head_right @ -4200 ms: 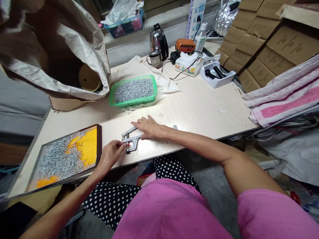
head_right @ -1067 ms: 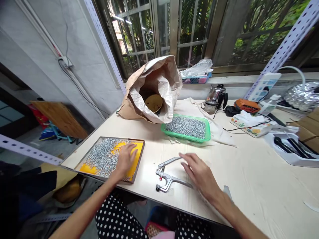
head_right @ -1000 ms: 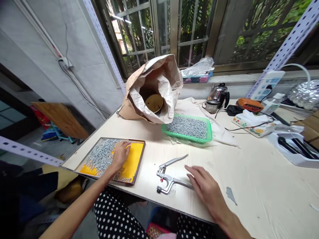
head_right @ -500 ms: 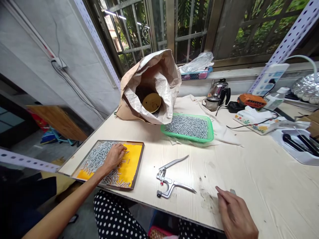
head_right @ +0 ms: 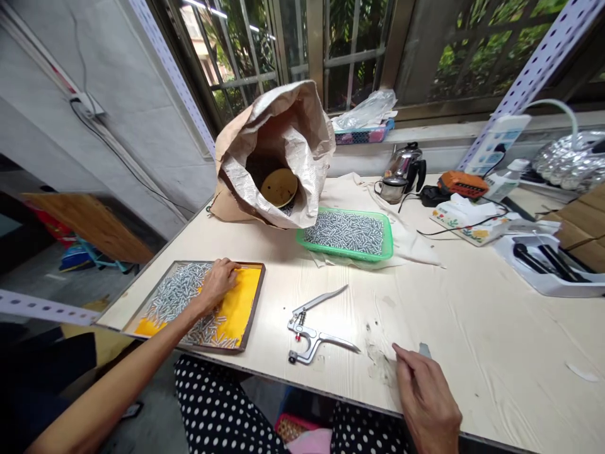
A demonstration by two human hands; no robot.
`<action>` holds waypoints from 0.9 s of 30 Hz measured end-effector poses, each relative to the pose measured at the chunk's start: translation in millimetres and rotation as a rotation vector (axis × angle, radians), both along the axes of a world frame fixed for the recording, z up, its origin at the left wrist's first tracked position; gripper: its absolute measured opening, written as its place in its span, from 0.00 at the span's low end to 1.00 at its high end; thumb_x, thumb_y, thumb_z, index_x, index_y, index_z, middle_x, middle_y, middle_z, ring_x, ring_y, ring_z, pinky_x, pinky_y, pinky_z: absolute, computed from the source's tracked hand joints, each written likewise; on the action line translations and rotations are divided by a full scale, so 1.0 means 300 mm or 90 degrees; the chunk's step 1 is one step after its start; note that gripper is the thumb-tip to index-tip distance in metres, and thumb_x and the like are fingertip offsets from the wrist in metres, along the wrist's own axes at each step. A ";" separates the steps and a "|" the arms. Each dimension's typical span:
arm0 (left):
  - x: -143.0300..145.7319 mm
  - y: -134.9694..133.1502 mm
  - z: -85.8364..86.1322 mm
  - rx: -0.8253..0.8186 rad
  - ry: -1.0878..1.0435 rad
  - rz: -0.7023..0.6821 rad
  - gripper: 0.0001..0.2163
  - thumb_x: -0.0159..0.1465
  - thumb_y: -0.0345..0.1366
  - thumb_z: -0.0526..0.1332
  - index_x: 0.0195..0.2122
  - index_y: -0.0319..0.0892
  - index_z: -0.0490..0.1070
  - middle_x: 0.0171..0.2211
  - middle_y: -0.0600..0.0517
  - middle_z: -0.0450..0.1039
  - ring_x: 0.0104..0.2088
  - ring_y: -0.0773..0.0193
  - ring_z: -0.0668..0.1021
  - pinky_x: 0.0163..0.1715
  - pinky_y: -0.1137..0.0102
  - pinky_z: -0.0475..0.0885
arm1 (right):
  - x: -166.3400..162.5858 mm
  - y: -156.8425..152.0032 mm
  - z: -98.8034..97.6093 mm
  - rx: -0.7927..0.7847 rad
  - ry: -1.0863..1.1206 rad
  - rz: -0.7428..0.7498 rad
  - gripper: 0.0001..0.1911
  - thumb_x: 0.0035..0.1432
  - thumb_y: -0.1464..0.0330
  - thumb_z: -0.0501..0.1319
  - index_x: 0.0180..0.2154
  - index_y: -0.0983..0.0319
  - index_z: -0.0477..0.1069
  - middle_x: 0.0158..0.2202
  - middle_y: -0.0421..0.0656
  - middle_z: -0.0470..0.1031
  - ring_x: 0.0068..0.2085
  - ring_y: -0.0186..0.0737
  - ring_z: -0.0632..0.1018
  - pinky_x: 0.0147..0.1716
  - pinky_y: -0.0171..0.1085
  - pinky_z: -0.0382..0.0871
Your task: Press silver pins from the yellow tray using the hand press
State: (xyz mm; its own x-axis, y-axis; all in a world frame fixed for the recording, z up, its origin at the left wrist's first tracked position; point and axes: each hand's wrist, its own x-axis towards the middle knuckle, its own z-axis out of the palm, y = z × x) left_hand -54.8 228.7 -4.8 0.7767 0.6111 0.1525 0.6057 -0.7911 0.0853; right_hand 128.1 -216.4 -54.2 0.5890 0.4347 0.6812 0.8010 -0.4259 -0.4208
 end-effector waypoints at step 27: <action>0.012 0.010 -0.036 -0.057 -0.051 -0.090 0.10 0.67 0.34 0.54 0.34 0.43 0.74 0.37 0.44 0.76 0.44 0.52 0.74 0.49 0.58 0.70 | 0.004 -0.012 -0.015 -0.014 0.083 -0.009 0.11 0.68 0.64 0.56 0.43 0.59 0.75 0.39 0.43 0.80 0.38 0.42 0.79 0.42 0.41 0.72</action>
